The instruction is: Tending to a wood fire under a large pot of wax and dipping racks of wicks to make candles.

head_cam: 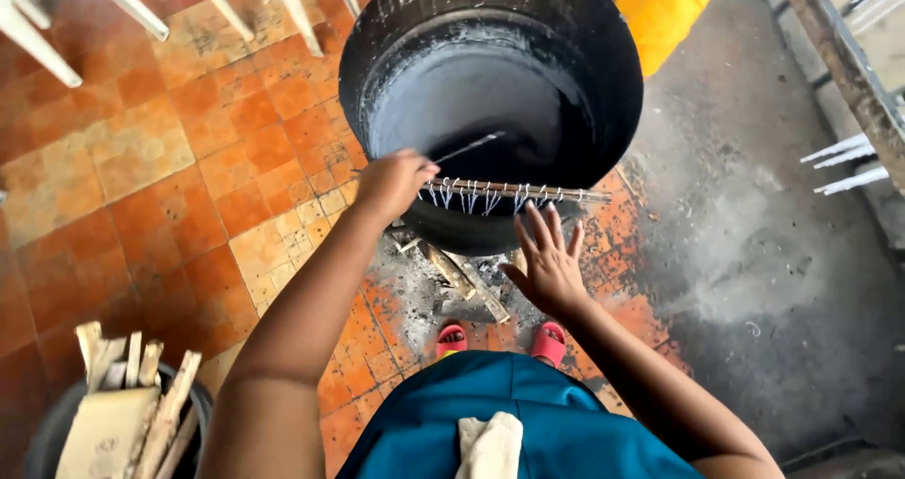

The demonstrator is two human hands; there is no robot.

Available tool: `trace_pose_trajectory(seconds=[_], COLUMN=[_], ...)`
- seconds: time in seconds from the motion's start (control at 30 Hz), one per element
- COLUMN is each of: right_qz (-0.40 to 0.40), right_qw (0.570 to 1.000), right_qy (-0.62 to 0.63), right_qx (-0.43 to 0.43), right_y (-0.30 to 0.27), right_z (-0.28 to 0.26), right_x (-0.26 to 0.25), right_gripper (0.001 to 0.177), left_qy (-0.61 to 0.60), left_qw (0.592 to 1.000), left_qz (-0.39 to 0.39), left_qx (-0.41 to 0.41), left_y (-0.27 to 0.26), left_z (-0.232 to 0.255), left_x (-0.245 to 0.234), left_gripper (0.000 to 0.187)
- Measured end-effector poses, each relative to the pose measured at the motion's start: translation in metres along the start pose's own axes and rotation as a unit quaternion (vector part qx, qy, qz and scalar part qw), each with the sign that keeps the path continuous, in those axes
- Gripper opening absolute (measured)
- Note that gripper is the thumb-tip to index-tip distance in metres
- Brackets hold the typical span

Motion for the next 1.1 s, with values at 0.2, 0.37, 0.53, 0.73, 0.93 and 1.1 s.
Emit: trace_pose_trajectory(seconds=[0.2, 0.37, 0.53, 0.73, 0.93, 1.1], right_qz=[-0.031, -0.033, -0.041, -0.025, -0.018, 0.006], right_qw=[0.991, 0.989, 0.985, 0.99, 0.99, 0.992], right_qy=[-0.03, -0.05, -0.031, -0.062, -0.071, -0.082], right_qx=[0.125, 0.135, 0.164, 0.127, 0.117, 0.098], right_y=[0.038, 0.046, 0.047, 0.045, 0.045, 0.044], right_z=[-0.021, -0.021, -0.018, -0.014, -0.007, -0.005], right_x=[0.027, 0.039, 0.046, 0.055, 0.066, 0.07], right_gripper=[0.089, 0.093, 0.091, 0.098, 0.099, 0.1], left_qy=[-0.005, -0.003, 0.029, -0.002, -0.044, -0.04], left_qw=[0.991, 0.985, 0.981, 0.982, 0.989, 0.994], left_qz=[-0.11, -0.158, -0.18, -0.18, -0.129, -0.065], left_qx=[0.078, 0.069, 0.064, 0.051, 0.058, 0.073], left_y=[0.063, 0.062, 0.063, 0.062, 0.078, 0.113], left_z=[0.012, 0.011, 0.002, 0.003, -0.014, -0.026], left_x=[0.03, 0.042, 0.064, 0.063, 0.082, 0.076], left_gripper=[0.027, 0.033, 0.037, 0.04, 0.034, 0.037])
Point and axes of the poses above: each hand's wrist, its own y-axis towards the middle knuckle, its own x-axis out of the palm, z = x × y, the point moved 2 cm from there along y, towards the middle knuckle, and after that the axes turned 9 degrees about z, right-handed, at the moved point
